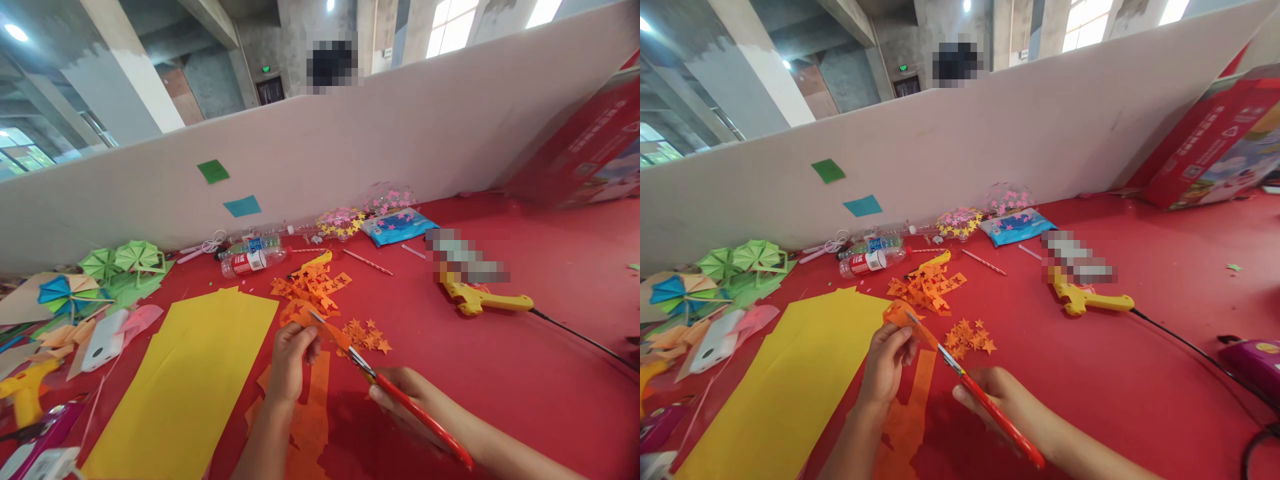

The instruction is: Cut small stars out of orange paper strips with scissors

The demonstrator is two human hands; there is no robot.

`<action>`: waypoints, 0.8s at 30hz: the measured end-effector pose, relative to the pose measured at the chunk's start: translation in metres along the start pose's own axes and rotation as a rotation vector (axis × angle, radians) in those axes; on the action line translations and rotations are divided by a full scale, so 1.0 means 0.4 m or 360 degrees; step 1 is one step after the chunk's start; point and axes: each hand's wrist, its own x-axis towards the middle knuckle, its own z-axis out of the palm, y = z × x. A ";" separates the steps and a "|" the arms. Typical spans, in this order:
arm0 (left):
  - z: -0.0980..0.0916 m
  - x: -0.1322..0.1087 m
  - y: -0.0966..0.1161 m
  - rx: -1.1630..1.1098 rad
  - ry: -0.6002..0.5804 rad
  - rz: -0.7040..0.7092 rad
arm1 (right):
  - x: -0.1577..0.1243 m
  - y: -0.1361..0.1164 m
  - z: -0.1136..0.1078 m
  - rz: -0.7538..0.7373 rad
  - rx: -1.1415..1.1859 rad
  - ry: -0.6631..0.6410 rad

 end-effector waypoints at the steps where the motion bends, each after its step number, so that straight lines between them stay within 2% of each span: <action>1: 0.000 0.000 0.002 0.0008 -0.0004 0.0007 | 0.001 -0.002 0.000 0.0015 0.0005 -0.0004; 14: 0.001 0.010 0.015 -0.0130 0.0144 0.0117 | 0.002 -0.010 -0.003 0.0061 0.0019 -0.0015; 18: -0.001 0.008 0.018 -0.0072 0.0196 0.0167 | 0.003 -0.012 -0.002 0.0087 0.0038 -0.0037; 24: -0.003 0.006 0.006 0.0033 0.0032 0.0155 | 0.000 -0.013 0.001 0.0056 0.0014 -0.0015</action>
